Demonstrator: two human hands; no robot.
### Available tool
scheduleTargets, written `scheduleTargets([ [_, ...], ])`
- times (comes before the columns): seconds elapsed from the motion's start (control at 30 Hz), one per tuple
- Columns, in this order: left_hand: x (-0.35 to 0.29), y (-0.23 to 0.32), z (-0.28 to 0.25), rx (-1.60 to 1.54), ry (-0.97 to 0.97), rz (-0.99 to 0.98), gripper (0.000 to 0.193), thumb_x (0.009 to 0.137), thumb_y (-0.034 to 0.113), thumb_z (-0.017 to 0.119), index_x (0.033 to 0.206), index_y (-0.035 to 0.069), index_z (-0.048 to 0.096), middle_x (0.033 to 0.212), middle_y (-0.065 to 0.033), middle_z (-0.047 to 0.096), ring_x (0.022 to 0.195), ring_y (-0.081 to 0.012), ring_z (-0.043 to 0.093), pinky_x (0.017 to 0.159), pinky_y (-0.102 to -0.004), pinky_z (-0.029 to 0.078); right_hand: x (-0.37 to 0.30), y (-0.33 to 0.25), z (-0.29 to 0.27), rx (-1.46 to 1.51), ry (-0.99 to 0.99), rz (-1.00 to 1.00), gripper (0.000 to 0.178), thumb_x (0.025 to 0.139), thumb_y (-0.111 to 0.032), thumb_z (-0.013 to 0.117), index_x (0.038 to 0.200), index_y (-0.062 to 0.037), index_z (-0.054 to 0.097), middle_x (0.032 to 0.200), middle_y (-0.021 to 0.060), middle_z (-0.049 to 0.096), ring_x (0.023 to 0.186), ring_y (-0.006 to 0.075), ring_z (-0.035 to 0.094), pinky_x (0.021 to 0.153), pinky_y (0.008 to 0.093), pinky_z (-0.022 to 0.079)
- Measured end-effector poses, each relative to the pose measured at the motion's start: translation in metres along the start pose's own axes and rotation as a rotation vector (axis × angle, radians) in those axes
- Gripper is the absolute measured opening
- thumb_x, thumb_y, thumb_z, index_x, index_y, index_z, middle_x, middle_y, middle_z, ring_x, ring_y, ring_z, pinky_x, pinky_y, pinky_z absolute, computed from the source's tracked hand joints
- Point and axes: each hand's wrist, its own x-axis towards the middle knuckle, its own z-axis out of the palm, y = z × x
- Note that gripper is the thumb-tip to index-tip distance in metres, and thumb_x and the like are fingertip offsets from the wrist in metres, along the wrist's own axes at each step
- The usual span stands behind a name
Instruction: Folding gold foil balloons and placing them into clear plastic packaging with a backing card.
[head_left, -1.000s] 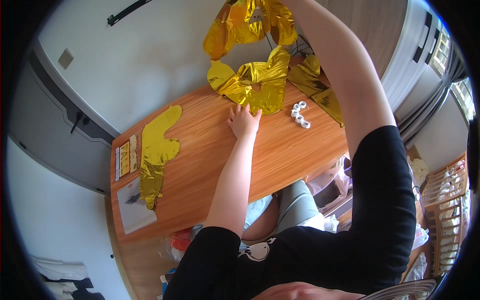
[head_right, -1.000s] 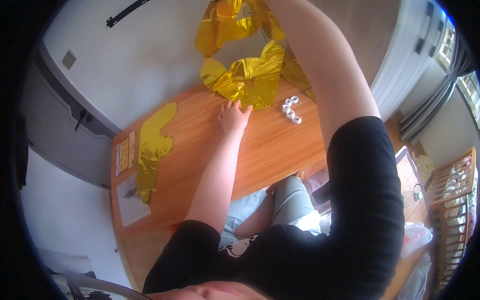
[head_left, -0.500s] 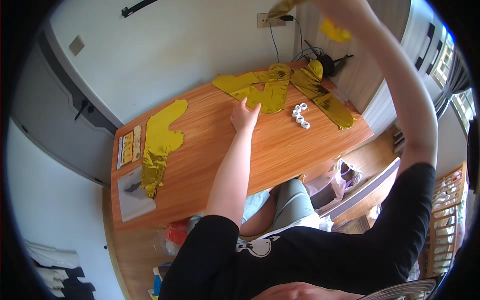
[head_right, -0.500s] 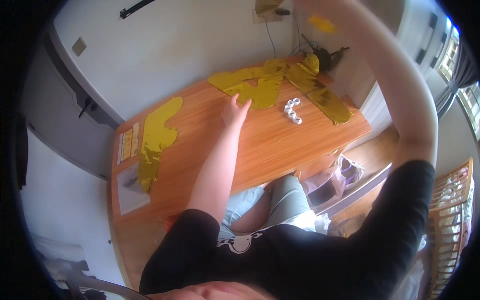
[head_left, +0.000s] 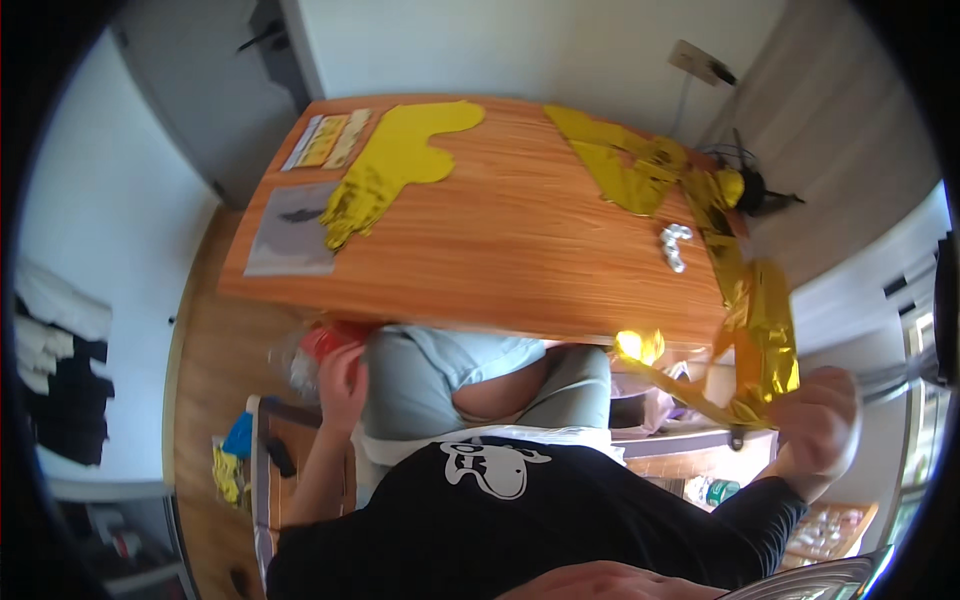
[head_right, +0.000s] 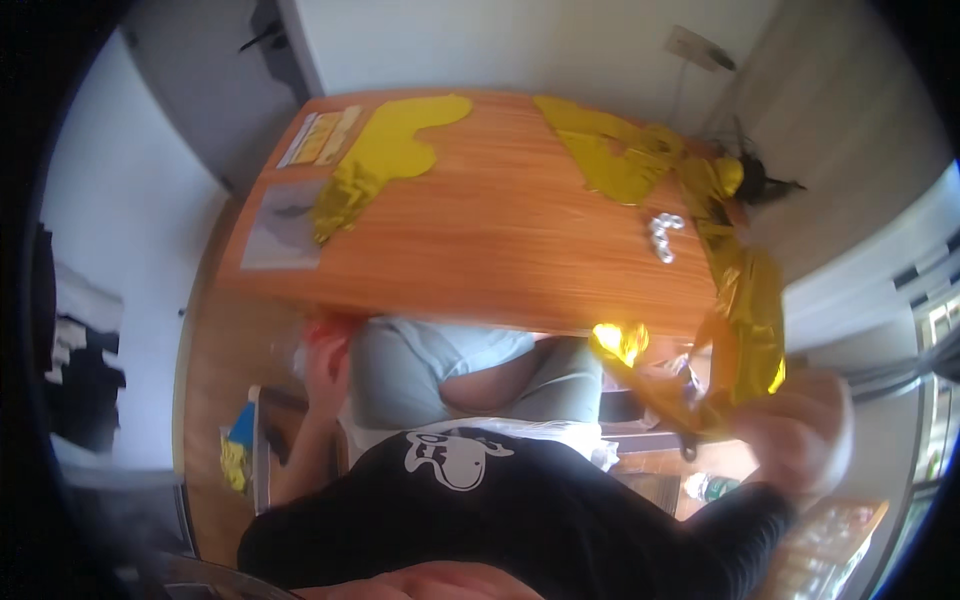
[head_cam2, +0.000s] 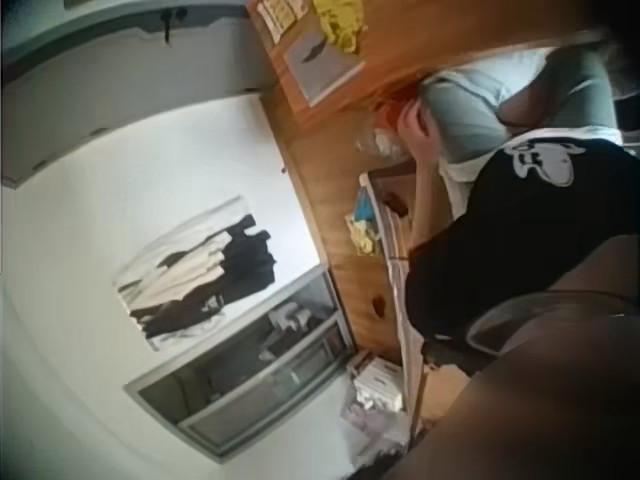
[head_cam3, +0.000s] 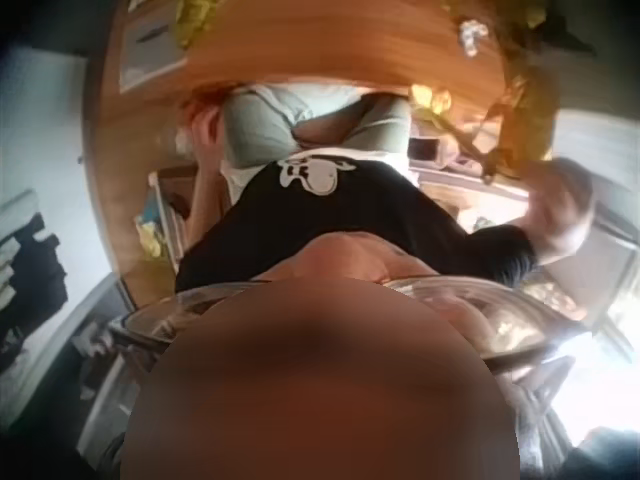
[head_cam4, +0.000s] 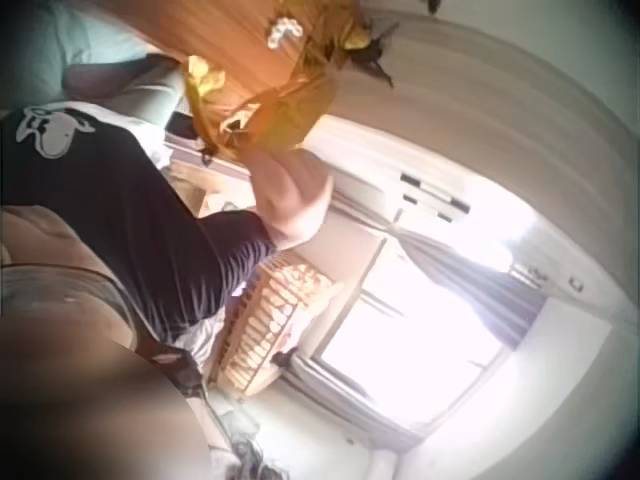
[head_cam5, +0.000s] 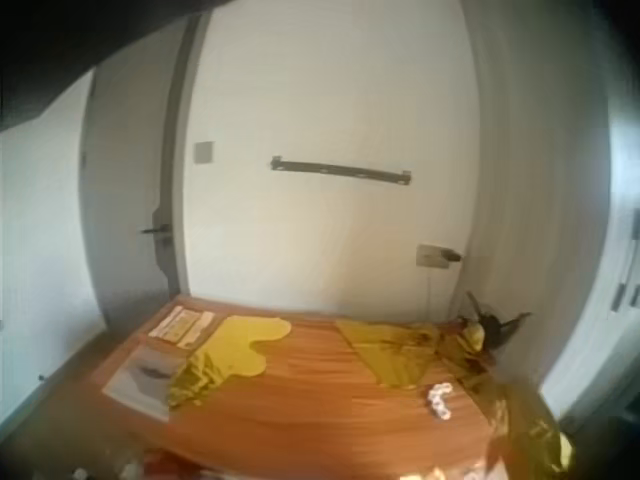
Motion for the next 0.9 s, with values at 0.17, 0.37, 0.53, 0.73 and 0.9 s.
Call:
scheduleTargets([
  [0.17, -0.249, -0.092, -0.004, 0.571, 0.099, -0.85, 0.088, 0.078, 0.036, 0.081, 0.15, 0.007, 0.039, 0.15, -0.0255, 0.043, 0.14, -0.0439, 0.04, 0.116, -0.049, 0.035, -0.011, 0.112, 0.019, 0.809, 0.312, -0.009, 0.009, 0.097, -0.012, 0.062, 0.092, -0.006, 0.058, 0.082, 0.0078, 0.057, 0.074, 0.0174, 0.055, 0.064, 0.0321, 0.043],
  [0.37, -0.399, -0.118, -0.018, 0.641, 0.112, -0.884, 0.115, 0.068, 0.054, 0.087, 0.157, 0.009, 0.029, 0.159, -0.0259, 0.032, 0.149, -0.0438, 0.027, 0.121, -0.0539, 0.025, 0.116, 0.164, 0.206, 1.107, 0.041, 0.321, 0.01, 0.104, -0.009, 0.056, 0.111, -0.0045, 0.061, 0.095, 0.0008, 0.059, 0.087, 0.0085, 0.054, 0.077, 0.0248, 0.045],
  [0.53, -0.321, -0.105, -0.001, 0.657, 0.05, -0.857, 0.112, 0.068, 0.051, 0.087, 0.157, 0.011, 0.03, 0.157, -0.0196, 0.038, 0.147, -0.0387, 0.031, 0.121, -0.0559, 0.021, 0.117, 0.207, 0.383, 0.986, -0.321, 0.325, 0.022, 0.103, -0.023, 0.062, 0.115, -0.0047, 0.064, 0.105, 0.0014, 0.065, 0.096, 0.0106, 0.059, 0.087, 0.0285, 0.049],
  [0.73, -0.262, -0.095, -0.004, 0.57, -0.127, -0.908, 0.105, 0.072, 0.047, 0.084, 0.156, 0.012, 0.033, 0.144, -0.0163, 0.05, 0.136, -0.0352, 0.045, 0.114, -0.0564, 0.03, 0.103, 0.105, 0.39, 1.064, -0.583, 0.315, 0.029, 0.095, -0.014, 0.071, 0.12, -0.0021, 0.065, 0.107, 0.0022, 0.068, 0.092, 0.0107, 0.063, 0.081, 0.0277, 0.051],
  [0.9, -0.28, -0.129, 0.007, 0.62, 0.001, -0.826, 0.095, 0.067, 0.045, 0.087, 0.144, 0.008, 0.045, 0.135, -0.016, 0.054, 0.127, -0.0356, 0.052, 0.11, -0.0522, 0.036, 0.103, -0.014, 0.259, 1.033, -0.671, -0.09, 0.024, 0.09, -0.007, 0.076, 0.113, -0.0042, 0.069, 0.101, 0.0067, 0.074, 0.083, 0.0129, 0.068, 0.071, 0.0287, 0.053],
])
